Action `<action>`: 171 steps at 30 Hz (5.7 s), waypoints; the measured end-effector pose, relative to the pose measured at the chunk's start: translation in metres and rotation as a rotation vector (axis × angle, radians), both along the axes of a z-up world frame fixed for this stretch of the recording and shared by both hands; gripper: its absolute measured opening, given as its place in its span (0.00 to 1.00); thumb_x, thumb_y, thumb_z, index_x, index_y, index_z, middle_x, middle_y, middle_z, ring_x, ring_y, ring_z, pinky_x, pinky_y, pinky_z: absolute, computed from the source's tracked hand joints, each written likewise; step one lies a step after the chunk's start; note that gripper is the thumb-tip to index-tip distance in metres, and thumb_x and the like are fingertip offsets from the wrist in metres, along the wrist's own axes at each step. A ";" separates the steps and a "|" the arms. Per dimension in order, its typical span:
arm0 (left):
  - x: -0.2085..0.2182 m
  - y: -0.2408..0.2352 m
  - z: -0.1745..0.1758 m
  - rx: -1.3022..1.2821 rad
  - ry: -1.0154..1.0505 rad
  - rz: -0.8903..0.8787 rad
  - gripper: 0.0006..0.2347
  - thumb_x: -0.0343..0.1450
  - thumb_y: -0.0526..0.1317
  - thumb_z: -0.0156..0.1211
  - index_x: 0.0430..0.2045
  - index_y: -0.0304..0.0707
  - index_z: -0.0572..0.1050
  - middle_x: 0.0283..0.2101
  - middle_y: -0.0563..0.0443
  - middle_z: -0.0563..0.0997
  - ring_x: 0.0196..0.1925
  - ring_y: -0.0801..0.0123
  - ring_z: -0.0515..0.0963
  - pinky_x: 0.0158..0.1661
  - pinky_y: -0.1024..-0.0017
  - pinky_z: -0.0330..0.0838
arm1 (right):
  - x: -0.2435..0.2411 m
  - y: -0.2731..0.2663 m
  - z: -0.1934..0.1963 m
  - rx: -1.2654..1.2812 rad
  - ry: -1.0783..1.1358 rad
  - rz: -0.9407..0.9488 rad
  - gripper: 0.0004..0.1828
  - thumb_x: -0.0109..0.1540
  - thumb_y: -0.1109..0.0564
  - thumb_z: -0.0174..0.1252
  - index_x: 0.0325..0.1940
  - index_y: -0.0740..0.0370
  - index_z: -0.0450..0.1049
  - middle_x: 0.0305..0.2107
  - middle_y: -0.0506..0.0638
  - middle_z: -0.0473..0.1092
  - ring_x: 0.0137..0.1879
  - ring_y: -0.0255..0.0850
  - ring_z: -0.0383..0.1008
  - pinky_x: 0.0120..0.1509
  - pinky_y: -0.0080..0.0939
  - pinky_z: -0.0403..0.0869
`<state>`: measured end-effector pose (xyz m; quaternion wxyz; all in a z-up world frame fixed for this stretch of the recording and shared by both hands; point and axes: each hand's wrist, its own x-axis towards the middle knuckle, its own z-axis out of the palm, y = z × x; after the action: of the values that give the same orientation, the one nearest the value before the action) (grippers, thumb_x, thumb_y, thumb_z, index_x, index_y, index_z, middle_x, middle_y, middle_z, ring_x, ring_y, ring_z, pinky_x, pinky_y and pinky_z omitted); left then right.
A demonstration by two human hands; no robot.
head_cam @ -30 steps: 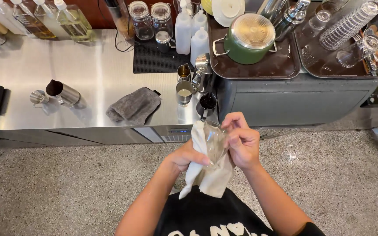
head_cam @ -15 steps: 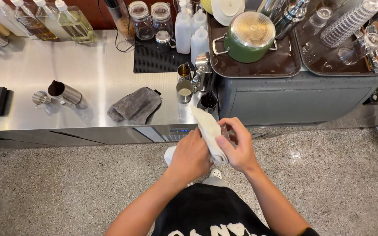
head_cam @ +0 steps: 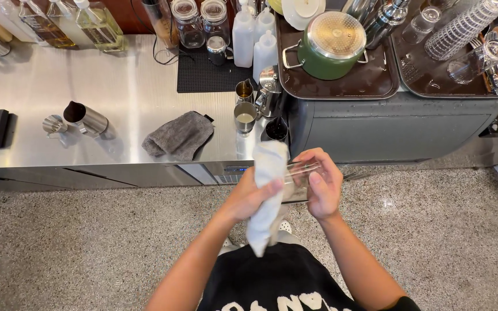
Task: The recorder cleans and dries various glasses and cups using a white cloth and organizes them on shelves in a cafe kitchen.
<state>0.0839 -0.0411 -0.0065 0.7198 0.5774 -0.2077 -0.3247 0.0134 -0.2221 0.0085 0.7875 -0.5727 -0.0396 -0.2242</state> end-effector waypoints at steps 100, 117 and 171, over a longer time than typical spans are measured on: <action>0.470 -0.089 0.367 0.853 -1.087 0.391 0.32 0.54 0.61 0.67 0.53 0.52 0.79 0.55 0.45 0.80 0.57 0.58 0.80 0.56 0.62 0.73 | 0.500 -0.096 0.323 -1.001 0.242 -0.390 0.52 0.57 0.34 0.65 0.73 0.69 0.55 0.58 0.65 0.70 0.62 0.52 0.75 0.63 0.46 0.74; 0.412 -0.066 0.364 0.658 -1.327 0.781 0.26 0.63 0.54 0.68 0.52 0.38 0.76 0.37 0.35 0.84 0.40 0.45 0.84 0.41 0.53 0.77 | 0.486 -0.089 0.308 -0.702 -0.436 -0.620 0.39 0.63 0.44 0.67 0.68 0.74 0.63 0.61 0.69 0.68 0.70 0.52 0.70 0.72 0.48 0.68; 0.035 -0.579 -0.031 -0.066 0.763 -0.115 0.12 0.75 0.43 0.55 0.41 0.31 0.78 0.38 0.49 0.83 0.37 0.70 0.82 0.41 0.73 0.76 | 0.077 -0.629 0.045 -1.330 0.285 -0.685 0.39 0.53 0.50 0.73 0.65 0.63 0.68 0.59 0.59 0.63 0.63 0.60 0.66 0.64 0.54 0.70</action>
<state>0.1191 -0.6203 -0.0372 0.7441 0.3792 0.0328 -0.5491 0.0906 -0.8508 0.0535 0.1602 -0.9303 0.1158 -0.3089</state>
